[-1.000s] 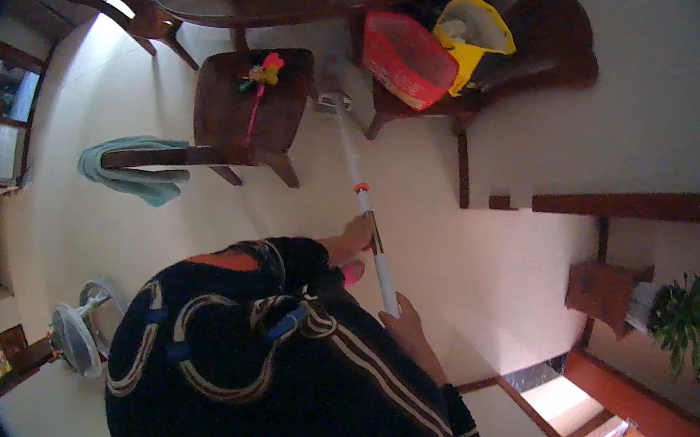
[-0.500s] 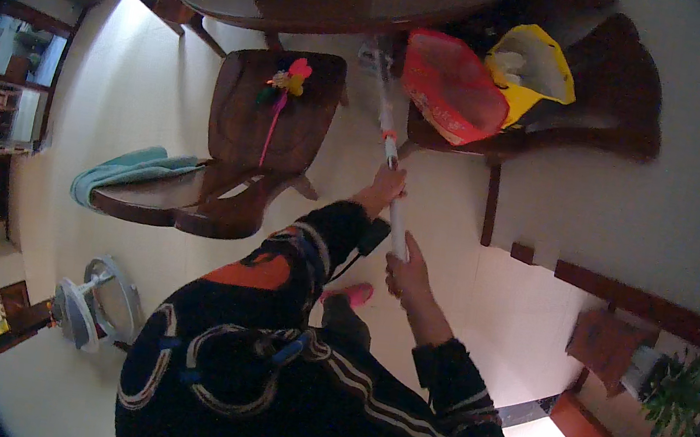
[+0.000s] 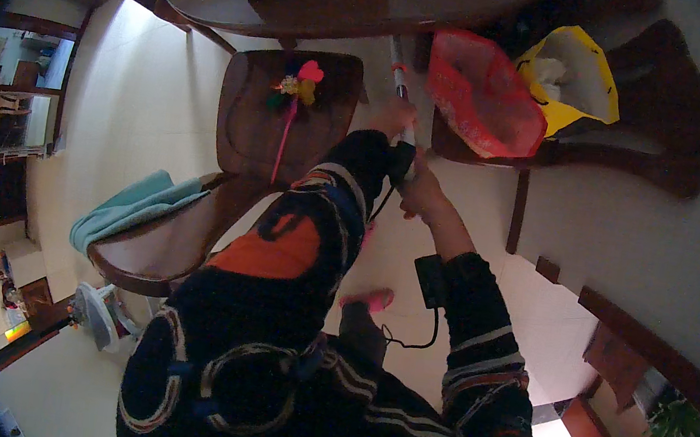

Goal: The person vacuums a tiled floor around a dining table and chairs using a corded stick vacuum. They move chairs to reach under the table and continue vacuuming the open floor area.

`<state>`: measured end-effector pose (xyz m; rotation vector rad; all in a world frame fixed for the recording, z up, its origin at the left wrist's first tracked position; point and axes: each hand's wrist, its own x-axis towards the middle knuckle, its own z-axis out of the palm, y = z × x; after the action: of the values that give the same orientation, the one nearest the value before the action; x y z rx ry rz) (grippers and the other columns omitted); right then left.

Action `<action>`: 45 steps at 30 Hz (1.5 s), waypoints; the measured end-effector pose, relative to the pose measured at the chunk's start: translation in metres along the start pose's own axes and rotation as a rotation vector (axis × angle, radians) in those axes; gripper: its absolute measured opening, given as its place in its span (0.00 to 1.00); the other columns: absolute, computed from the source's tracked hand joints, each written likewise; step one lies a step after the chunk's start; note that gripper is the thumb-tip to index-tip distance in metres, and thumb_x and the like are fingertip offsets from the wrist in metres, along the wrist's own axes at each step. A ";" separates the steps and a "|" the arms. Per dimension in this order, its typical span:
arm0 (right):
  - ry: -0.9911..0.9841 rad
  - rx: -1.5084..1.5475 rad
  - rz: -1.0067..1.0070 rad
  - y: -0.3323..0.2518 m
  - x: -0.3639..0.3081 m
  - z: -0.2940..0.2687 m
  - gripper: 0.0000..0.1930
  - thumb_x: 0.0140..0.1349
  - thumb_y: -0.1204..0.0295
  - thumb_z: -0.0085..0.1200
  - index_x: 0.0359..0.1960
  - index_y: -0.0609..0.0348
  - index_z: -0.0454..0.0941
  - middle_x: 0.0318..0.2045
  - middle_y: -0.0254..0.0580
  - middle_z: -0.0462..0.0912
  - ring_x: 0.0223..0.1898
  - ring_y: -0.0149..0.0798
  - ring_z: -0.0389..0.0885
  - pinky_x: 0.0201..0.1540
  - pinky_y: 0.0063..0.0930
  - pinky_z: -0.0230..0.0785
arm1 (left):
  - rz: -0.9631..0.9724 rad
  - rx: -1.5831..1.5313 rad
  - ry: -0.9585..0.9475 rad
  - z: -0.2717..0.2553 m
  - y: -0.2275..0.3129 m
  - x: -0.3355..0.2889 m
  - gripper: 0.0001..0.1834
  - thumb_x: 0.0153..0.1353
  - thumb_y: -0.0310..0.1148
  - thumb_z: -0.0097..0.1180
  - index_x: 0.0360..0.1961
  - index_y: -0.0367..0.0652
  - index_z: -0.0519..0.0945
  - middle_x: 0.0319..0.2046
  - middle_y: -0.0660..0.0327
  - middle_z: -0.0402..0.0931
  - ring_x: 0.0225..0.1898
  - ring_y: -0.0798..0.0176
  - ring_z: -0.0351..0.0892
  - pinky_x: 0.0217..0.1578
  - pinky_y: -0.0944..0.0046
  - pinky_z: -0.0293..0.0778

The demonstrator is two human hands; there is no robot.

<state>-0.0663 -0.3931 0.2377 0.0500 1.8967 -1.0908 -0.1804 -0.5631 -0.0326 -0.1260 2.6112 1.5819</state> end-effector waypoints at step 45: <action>0.187 -1.486 -0.194 -0.100 -0.214 -0.139 0.38 0.60 0.82 0.53 0.72 0.45 0.57 0.42 0.56 0.82 0.43 0.53 0.84 0.45 0.45 0.76 | -0.546 -1.126 0.048 0.000 0.247 -0.098 0.15 0.66 0.40 0.52 0.49 0.45 0.73 0.43 0.59 0.76 0.46 0.57 0.78 0.40 0.57 0.78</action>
<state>-0.0814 -0.2761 0.4851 -0.8872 2.4589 0.4321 -0.1116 -0.4461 0.1962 -0.8320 1.1933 2.4955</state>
